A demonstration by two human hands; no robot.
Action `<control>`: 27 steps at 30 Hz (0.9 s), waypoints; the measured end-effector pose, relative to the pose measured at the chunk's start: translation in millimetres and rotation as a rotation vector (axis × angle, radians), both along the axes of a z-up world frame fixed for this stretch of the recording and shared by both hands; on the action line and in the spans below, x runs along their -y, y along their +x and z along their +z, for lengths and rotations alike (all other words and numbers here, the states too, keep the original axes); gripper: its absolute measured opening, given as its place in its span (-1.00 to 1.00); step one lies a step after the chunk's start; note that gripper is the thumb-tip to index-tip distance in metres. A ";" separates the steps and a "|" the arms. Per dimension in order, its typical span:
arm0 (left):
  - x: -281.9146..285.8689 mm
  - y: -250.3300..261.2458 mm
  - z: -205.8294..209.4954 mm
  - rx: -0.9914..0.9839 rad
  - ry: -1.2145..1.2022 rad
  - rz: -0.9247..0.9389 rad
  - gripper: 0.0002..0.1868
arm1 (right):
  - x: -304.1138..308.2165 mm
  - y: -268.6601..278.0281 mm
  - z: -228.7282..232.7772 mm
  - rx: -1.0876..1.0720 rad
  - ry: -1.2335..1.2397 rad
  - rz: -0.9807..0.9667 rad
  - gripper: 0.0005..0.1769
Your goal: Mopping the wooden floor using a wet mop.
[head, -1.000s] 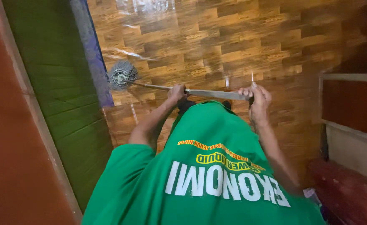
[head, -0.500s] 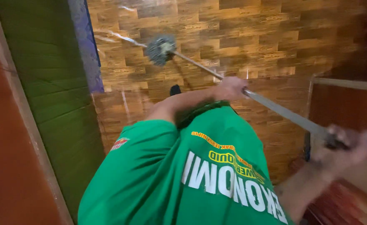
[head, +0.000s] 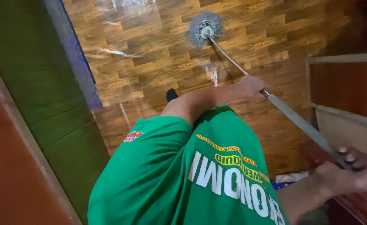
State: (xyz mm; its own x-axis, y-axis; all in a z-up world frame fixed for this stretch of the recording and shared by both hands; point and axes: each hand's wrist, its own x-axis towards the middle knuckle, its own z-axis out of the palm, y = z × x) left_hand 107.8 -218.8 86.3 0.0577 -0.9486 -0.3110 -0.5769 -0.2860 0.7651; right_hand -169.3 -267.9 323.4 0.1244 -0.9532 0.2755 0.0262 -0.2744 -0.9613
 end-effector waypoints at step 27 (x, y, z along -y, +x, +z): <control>-337.7 149.9 -175.2 0.167 0.195 0.926 -0.75 | -133.1 252.3 -140.4 -0.080 0.674 0.808 -0.63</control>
